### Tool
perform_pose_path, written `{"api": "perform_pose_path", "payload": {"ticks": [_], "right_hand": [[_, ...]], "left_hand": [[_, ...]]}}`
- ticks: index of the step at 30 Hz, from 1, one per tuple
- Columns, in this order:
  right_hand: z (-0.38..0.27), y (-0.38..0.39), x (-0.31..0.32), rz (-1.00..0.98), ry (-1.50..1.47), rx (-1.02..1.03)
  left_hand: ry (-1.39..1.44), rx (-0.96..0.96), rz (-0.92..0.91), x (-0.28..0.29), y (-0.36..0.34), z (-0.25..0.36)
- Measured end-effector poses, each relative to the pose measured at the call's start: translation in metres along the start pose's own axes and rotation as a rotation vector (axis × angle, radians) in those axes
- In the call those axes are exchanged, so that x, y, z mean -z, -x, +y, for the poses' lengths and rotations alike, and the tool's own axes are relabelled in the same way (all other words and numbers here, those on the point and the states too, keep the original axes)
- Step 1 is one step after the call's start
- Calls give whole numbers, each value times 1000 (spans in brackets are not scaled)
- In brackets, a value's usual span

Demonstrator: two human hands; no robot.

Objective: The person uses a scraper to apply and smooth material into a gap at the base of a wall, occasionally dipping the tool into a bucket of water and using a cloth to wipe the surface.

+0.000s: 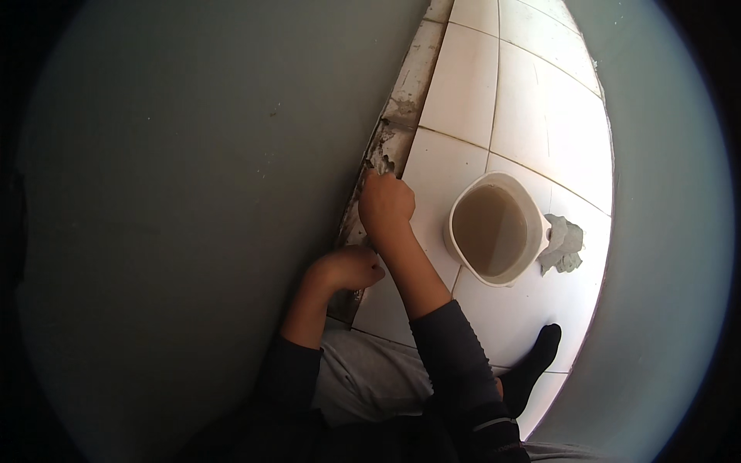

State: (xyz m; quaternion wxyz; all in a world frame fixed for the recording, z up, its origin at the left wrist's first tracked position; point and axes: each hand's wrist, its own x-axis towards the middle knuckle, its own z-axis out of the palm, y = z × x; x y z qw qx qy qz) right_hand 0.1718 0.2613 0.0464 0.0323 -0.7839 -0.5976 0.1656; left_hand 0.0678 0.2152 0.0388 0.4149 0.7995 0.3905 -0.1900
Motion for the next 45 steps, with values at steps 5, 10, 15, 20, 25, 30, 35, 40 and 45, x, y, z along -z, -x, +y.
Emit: {"api": "perform_pose_path", "payload": {"ticks": [5,10,15,20,25,30,35,40,45], "right_hand": [[1,-7,12,-46,14,27],[-1,3,1,0,1,1],[0,-5,2,-67,25,9],[5,2,-7,77,-4,23],[-7,9,-4,30,35,20],[6,1,3,-55,62,44],[-7,18,-7,-8,55,-5],[9,-6,-1,22,50,-7],[-3,10,-6,8,58,7]], "left_hand": [[30,10,-8,-1,-2,-1],[-11,10,-1,-2,-2,-1],[-4,6,-29,1,0,1],[-50,-3,-15,-1,-1,1],[23,38,69,-10,-3,-8],[11,43,-70,3,-3,4],[38,73,62,-11,-4,-9],[15,-6,-33,-2,-7,2],[21,14,26,-7,-4,-7]]}}
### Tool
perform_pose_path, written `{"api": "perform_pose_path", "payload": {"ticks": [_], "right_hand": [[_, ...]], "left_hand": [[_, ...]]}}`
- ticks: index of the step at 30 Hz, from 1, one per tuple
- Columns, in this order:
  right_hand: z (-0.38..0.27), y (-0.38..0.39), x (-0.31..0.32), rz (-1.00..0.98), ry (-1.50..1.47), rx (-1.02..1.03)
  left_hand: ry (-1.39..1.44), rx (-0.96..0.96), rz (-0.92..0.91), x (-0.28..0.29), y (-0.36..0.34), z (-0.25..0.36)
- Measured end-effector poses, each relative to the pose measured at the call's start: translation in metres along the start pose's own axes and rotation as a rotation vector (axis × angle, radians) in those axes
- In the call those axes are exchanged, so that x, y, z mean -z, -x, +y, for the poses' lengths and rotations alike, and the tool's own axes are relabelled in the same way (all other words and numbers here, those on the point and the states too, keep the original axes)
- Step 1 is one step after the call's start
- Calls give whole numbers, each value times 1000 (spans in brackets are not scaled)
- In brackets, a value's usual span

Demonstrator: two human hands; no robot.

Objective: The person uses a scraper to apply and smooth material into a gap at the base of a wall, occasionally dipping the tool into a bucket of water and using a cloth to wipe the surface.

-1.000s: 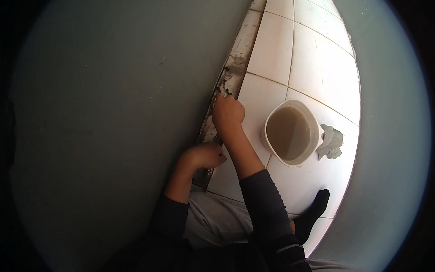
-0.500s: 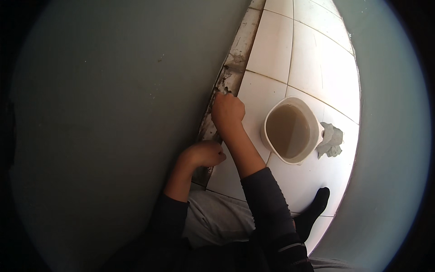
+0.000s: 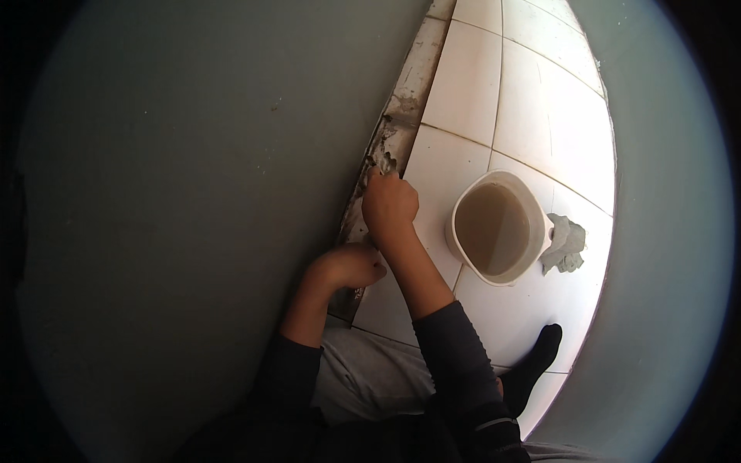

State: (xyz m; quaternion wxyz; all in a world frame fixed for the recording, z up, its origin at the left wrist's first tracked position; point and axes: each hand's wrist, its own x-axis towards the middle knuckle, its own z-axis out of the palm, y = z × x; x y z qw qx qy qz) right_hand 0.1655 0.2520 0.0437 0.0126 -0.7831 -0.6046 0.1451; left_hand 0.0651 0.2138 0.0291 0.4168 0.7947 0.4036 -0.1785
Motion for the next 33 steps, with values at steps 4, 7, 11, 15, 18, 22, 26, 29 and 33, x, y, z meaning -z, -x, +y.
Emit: {"api": "perform_pose_path", "payload": {"ticks": [4,7,11,15,18,22,26,29,33], "right_hand": [[8,-13,-4,48,21,3],[-7,1,-2,65,4,33],[2,-16,12,-70,16,13],[-9,-2,-5,-12,0,-17],[-2,-2,-6,14,13,-35],[-1,-9,-13,46,10,-14],[-6,2,-1,8,32,41],[4,-11,2,-9,18,22],[-9,7,-8,68,-19,-11]], "left_hand": [[-11,36,-83,6,-2,13],[-4,-5,107,-11,-2,-10],[-66,7,-89,5,-1,8],[14,5,8,-1,-1,1],[-24,-5,-21,4,-1,5],[-28,5,-47,4,-1,7],[-35,-19,81,-5,-2,-4],[-48,25,-138,-5,-8,3],[39,-87,108,-5,-2,-2]]}}
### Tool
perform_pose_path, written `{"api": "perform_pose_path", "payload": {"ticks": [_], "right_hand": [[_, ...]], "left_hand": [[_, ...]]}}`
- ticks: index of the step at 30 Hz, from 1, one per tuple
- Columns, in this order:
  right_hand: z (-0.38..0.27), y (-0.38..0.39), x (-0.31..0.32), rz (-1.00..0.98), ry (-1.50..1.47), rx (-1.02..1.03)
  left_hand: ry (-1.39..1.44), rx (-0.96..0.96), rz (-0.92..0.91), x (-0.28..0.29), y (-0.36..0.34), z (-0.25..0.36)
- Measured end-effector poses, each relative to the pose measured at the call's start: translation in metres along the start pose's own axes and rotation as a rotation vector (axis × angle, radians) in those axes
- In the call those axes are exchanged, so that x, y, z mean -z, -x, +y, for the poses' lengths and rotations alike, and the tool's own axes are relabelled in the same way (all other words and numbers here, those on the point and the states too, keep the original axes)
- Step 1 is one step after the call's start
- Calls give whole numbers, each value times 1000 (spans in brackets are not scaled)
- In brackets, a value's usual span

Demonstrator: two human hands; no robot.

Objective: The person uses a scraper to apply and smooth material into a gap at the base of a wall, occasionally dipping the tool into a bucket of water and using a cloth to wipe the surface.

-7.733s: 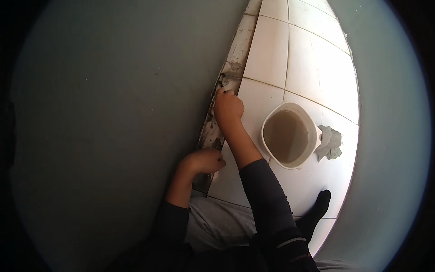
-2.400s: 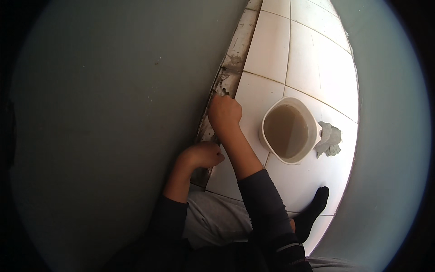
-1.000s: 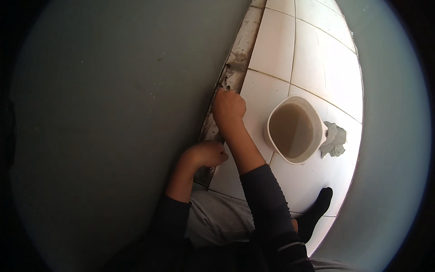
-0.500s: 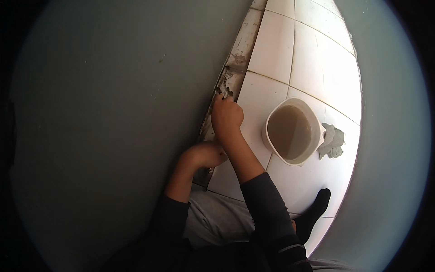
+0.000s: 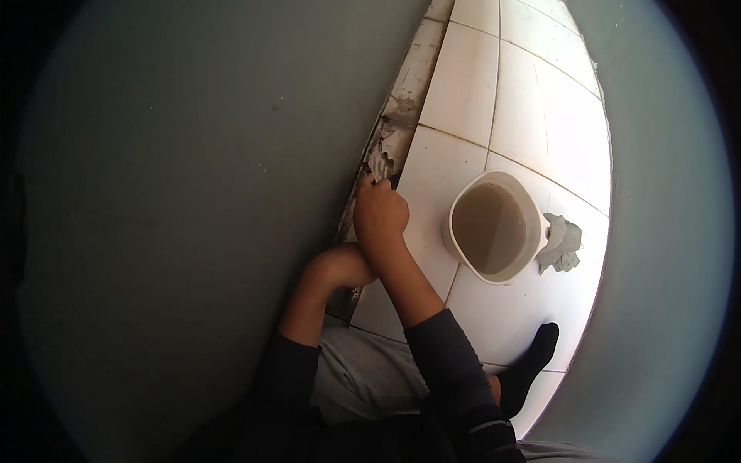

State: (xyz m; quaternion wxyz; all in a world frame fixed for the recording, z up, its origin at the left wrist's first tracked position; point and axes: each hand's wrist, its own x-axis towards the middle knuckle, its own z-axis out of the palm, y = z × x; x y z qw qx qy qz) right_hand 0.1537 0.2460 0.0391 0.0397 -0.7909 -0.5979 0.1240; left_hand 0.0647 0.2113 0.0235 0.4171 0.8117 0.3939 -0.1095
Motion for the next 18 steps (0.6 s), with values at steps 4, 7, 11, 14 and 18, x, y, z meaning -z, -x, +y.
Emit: {"api": "perform_pose_path", "payload": {"ticks": [4,7,11,14,18], "right_hand": [[20,-14,6,-16,11,17],[19,-19,13,-34,7,13],[7,15,5,-54,16,53],[11,2,8,-56,-8,57],[10,13,1,-24,27,61]], "left_hand": [[-70,96,-179,11,1,15],[-99,88,-200,10,-2,14],[28,53,-70,5,5,6],[-67,42,-15,-4,1,-1],[-64,78,-145,12,5,16]]}}
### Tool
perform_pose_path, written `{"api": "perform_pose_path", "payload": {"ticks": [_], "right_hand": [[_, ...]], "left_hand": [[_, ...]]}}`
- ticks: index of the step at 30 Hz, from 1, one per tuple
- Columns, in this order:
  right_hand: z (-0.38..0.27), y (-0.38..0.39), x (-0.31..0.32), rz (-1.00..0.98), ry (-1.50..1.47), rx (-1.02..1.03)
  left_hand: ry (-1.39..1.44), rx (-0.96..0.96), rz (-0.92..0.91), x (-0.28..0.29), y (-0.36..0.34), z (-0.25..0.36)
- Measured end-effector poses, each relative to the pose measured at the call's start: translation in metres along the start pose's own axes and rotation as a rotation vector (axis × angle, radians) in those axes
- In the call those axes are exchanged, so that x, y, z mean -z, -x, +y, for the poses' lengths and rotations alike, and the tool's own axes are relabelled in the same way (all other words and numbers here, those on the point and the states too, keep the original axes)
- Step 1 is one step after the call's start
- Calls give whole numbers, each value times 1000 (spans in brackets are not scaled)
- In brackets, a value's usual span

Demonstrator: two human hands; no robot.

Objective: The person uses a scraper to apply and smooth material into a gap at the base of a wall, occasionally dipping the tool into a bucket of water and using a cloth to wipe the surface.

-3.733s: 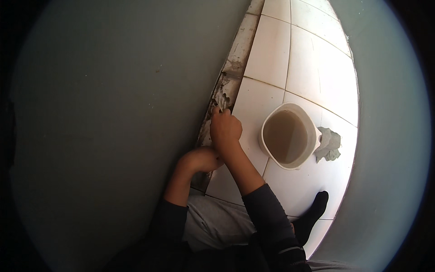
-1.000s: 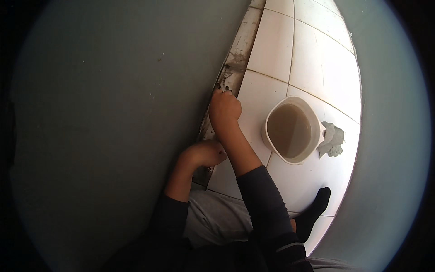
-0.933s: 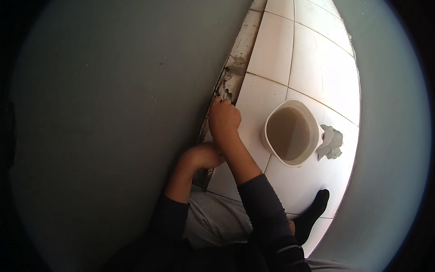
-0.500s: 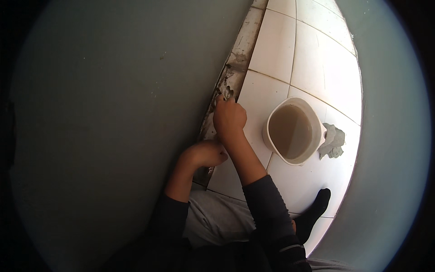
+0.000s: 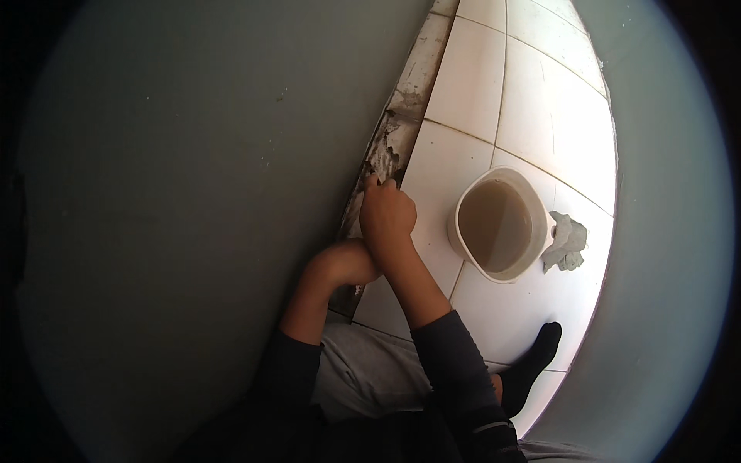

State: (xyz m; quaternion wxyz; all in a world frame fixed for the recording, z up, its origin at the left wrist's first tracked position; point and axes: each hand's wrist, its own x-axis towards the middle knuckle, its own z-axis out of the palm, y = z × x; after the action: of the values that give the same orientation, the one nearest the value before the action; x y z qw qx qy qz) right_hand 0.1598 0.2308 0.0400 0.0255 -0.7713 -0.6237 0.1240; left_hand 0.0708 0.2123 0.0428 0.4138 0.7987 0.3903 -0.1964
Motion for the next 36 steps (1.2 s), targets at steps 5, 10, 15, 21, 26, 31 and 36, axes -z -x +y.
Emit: {"api": "perform_pose_path", "payload": {"ticks": [5,10,15,21,26,31,36], "right_hand": [[12,-5,9,-15,-11,25],[8,11,-4,-49,-29,12],[9,13,1,-90,-31,34],[-4,31,-14,24,-7,22],[11,19,2,-119,-24,100],[-5,45,-17,-62,-24,55],[5,33,-8,-106,-48,23]], "left_hand": [[-23,49,131,-2,13,-2],[-70,136,283,11,46,21],[-73,73,327,15,73,34],[-70,8,344,8,72,27],[-34,-56,395,14,83,44],[100,-368,92,19,93,44],[170,-462,49,14,86,51]]}}
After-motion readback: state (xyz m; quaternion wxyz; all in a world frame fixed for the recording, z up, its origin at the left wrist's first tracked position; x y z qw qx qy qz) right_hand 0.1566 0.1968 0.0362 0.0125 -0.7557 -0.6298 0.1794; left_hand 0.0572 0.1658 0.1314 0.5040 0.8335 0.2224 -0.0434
